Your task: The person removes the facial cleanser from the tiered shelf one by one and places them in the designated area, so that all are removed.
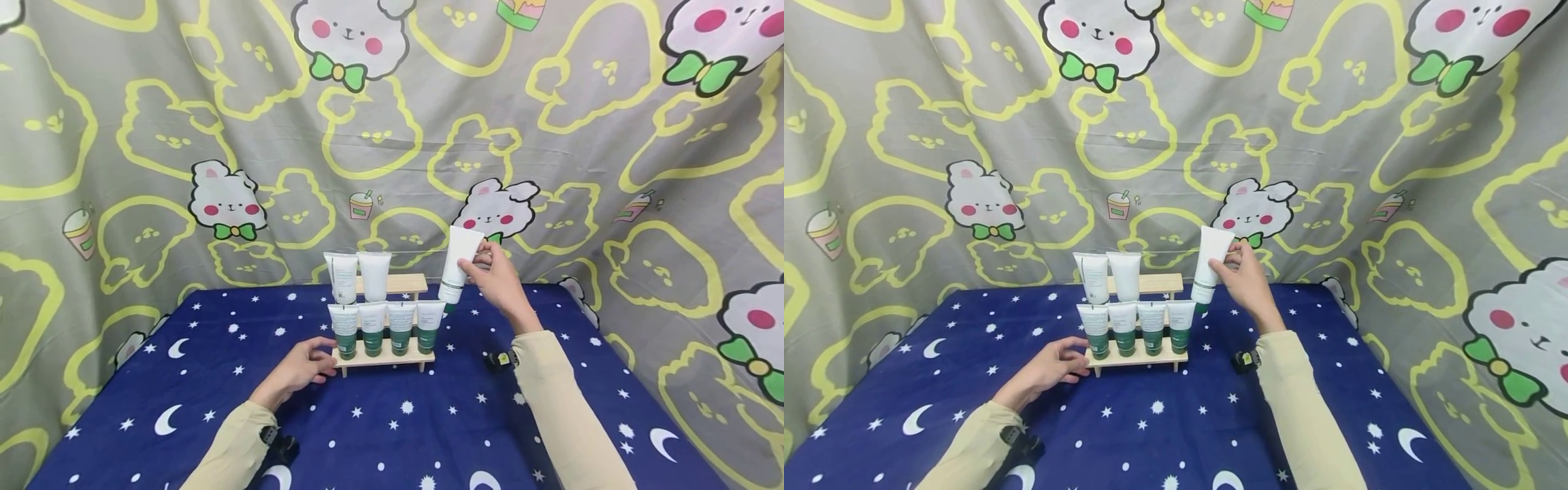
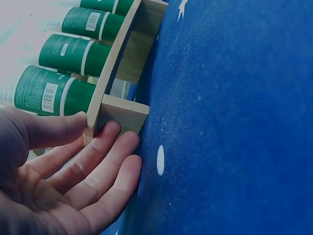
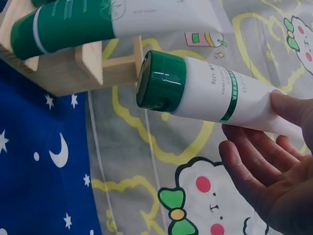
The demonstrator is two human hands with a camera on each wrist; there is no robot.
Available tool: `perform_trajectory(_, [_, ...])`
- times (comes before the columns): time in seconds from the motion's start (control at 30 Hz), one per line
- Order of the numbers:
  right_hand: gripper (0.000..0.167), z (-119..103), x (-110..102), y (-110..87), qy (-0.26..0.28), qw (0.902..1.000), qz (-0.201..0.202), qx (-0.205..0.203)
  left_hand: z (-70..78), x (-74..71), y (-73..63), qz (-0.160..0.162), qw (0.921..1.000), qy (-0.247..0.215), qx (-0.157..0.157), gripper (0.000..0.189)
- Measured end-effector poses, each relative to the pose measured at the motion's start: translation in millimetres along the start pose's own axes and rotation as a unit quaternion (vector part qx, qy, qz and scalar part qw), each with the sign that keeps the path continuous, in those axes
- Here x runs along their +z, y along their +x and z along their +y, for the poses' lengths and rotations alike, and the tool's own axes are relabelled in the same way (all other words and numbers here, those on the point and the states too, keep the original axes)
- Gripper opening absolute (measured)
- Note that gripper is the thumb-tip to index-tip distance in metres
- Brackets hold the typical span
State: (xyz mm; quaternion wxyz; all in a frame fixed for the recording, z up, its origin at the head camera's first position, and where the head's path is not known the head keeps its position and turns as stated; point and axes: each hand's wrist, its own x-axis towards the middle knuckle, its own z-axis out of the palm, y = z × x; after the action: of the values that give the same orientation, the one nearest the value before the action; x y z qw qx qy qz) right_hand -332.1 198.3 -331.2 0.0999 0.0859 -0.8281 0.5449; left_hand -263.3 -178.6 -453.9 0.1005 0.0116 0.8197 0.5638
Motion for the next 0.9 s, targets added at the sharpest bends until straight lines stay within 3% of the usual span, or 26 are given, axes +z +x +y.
perform_trajectory(0.27, [0.044, 23.6, 1.5, -6.6, -0.011, 0.9998, 0.018, 0.006, 2.2, 1.7, -1.5, -0.005, 1.0000, -0.001, 0.008, 0.040])
perform_trajectory(0.47, [0.045, 43.6, 9.9, -12.7, -0.036, 0.9990, 0.007, 0.025, 2.7, 2.0, -1.4, 0.000, 1.0000, 0.001, 0.006, 0.040])
perform_trajectory(0.9, [0.044, 73.9, 25.0, -16.0, -0.026, 0.9979, -0.010, 0.058, 1.5, 0.6, -1.5, 0.007, 0.9999, -0.006, 0.005, 0.039])
